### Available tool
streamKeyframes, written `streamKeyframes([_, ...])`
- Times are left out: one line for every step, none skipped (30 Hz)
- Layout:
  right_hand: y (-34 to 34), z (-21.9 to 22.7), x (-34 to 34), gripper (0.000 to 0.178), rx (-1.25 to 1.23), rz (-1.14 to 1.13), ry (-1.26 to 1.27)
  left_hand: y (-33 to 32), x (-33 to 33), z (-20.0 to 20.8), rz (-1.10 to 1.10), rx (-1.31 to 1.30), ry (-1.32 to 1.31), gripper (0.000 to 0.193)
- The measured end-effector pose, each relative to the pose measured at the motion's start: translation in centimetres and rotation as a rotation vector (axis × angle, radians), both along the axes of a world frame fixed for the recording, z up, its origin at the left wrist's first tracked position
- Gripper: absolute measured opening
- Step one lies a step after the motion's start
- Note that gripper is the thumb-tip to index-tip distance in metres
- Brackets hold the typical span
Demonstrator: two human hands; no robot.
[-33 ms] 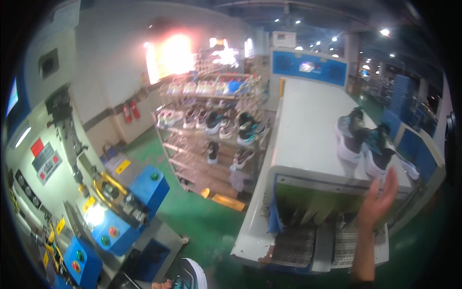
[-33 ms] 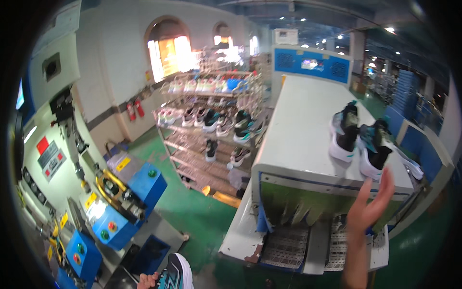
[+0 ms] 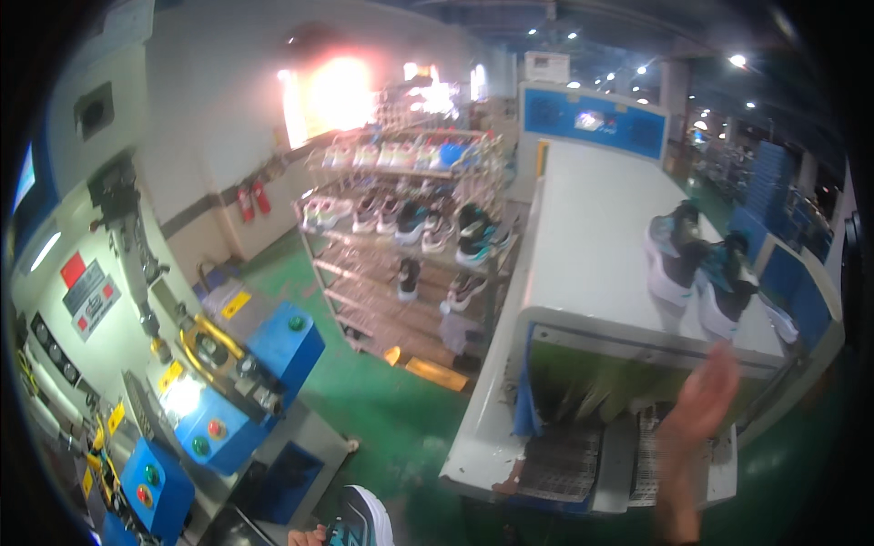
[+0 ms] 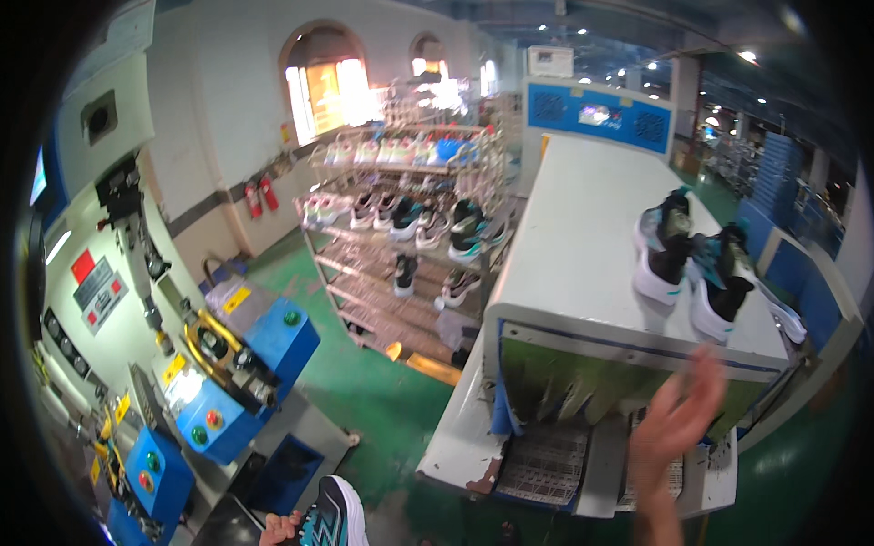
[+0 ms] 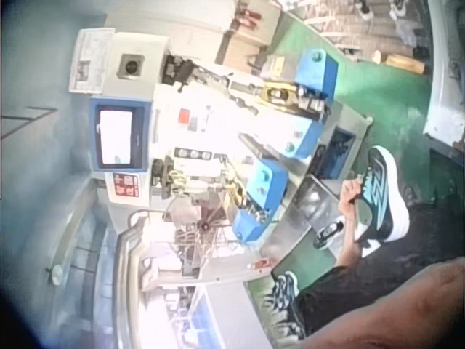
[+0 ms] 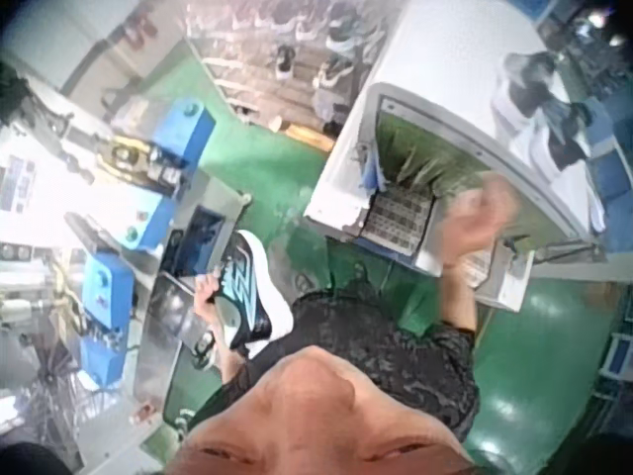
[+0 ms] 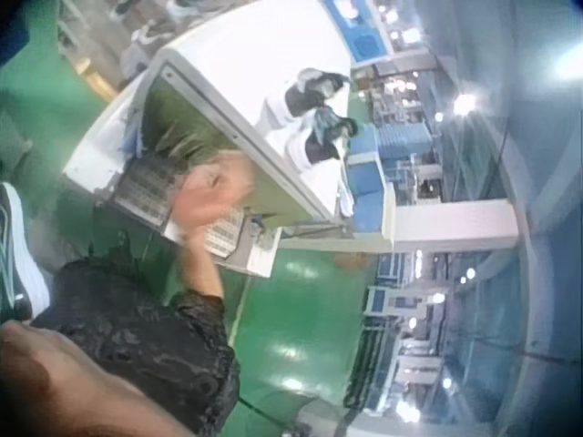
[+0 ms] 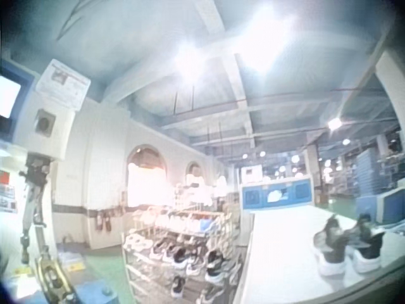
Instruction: The person picks up shoes from a conveyor belt, places them into a lasting machine for processing, and then moves the processed shoes onto a storage rack.
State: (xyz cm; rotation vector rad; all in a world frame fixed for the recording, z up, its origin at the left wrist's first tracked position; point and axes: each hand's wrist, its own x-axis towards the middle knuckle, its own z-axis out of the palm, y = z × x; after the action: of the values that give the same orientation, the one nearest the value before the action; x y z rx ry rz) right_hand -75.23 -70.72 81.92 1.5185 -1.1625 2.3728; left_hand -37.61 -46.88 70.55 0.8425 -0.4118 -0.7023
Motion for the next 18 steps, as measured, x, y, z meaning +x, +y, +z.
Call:
streamKeyframes([2.4,-1.3,3.9,0.03,0.038,0.109,0.062,-0.5,0.2,-0.1,-0.091,-0.051,0.151,0.017])
streamKeyframes([4.5,-4.7,10.0,0.024,0.117,0.309,0.151,2.6,1.1,1.7,0.017,-0.004,0.108,0.017])
streamKeyframes([7.3,-5.7,14.2,0.02,0.14,0.416,0.318,3.5,1.3,1.8,0.059,0.017,0.137,0.017])
streamKeyframes([9.2,-6.4,17.3,0.015,0.147,0.547,0.433,3.5,1.3,0.8,0.078,0.044,0.183,0.017])
streamKeyframes([11.2,-5.5,19.8,0.015,0.315,0.995,0.276,2.5,1.0,-0.5,0.074,0.066,0.253,0.017])
streamKeyframes([11.4,-6.0,21.9,0.013,0.293,1.156,0.275,3.0,1.2,-1.2,0.119,0.112,0.268,0.017])
streamKeyframes([10.6,-6.2,24.1,0.009,0.246,1.321,0.262,3.6,1.3,-1.9,0.18,0.155,0.288,0.017])
streamKeyframes([10.6,-7.3,25.6,0.007,0.25,1.422,0.247,3.7,1.5,-3.2,0.206,0.207,0.324,0.016])
streamKeyframes([11.3,-7.2,27.1,0.008,0.309,1.464,0.193,3.8,1.8,-4.1,0.228,0.214,0.354,0.016])
streamKeyframes([12.3,-7.7,29.1,0.009,0.388,1.481,0.127,4.5,2.2,-4.8,0.252,0.228,0.397,0.016])
streamKeyframes([12.7,-8.0,31.3,0.01,0.439,1.463,0.073,4.3,3.0,-5.5,0.242,0.232,0.438,0.016])
streamKeyframes([13.1,-7.4,33.3,0.011,0.495,1.501,0.138,4.4,3.7,-5.4,0.266,0.234,0.47,0.016])
streamKeyframes([13.6,-6.8,35.1,0.012,0.556,1.527,0.203,4.2,5.2,-5.6,0.278,0.243,0.505,0.016])
streamKeyframes([13.9,-5.9,37.1,0.01,0.519,1.584,0.183,4.6,6.8,-5.1,0.321,0.284,0.526,0.016])
streamKeyframes([13.5,-6.2,38.7,0.01,0.507,1.586,0.188,4.0,8.1,-5.0,0.35,0.314,0.55,0.016])
streamKeyframes([12.8,-7.3,40.1,0.013,0.538,1.598,0.202,3.2,8.8,-5.1,0.371,0.341,0.579,0.016])
streamKeyframes([12.0,-7.8,41.6,0.016,0.559,1.6,0.213,2.9,9.6,-5.1,0.383,0.35,0.585,0.016])
streamKeyframes([10.9,-7.8,43.1,0.016,0.709,1.628,0.15,2.9,10.8,-7.1,0.368,0.272,0.524,0.014])
